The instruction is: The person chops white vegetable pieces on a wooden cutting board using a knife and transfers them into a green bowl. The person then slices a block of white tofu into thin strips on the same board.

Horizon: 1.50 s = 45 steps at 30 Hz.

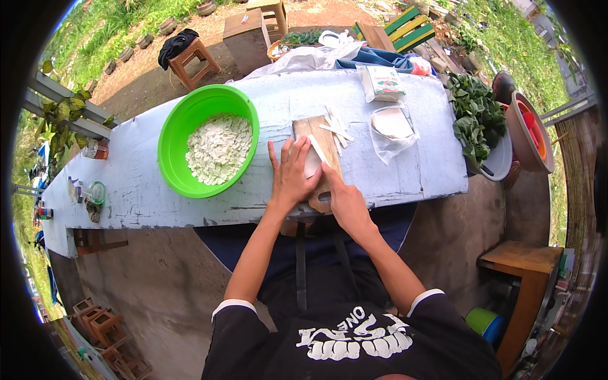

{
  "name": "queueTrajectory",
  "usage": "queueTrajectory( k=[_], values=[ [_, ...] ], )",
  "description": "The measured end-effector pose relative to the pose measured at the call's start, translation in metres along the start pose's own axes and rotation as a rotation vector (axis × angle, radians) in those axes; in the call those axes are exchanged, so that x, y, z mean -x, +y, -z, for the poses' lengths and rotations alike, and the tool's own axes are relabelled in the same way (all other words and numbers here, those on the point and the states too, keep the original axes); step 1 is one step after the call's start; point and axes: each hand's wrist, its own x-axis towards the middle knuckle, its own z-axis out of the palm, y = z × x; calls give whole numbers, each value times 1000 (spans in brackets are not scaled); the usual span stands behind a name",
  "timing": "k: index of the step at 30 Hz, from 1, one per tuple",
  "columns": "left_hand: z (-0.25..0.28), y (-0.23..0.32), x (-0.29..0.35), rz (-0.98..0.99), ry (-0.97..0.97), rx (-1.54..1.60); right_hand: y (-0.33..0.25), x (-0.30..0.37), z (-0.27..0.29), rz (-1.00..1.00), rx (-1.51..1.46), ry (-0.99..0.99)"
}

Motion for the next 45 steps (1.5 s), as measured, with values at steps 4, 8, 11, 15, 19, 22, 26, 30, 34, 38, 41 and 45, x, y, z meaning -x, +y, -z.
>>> queueTrajectory(
  k=[4,8,11,15,19,22,26,30,34,38,41,45],
  values=[
    [-1,-1,1,7,-8,-11,-1,8,2,1,31,6],
    [-1,-1,1,0,-14,-8,9,15,-1,16,-13,24],
    [-1,0,2,5,-17,-8,11,22,3,0,-66,-5],
    [2,2,1,11,-20,-8,16,35,4,18,-94,29],
    [0,0,1,25,-26,32,17,41,5,32,-108,57],
    [0,-4,1,46,17,124,18,34,6,12,-103,37],
    [-2,-16,8,116,84,139,16,14,13,26,-152,44],
    [3,-8,6,122,8,113,22,-8,18,1,-173,114],
    [5,-6,5,107,28,159,15,-13,21,16,-193,104],
    [8,-4,1,100,4,173,0,-15,9,49,-166,59],
    [8,-7,1,97,-8,202,-6,-20,4,53,-181,72],
    [5,-9,2,94,-11,185,-8,-24,5,42,-193,61]
  ],
)
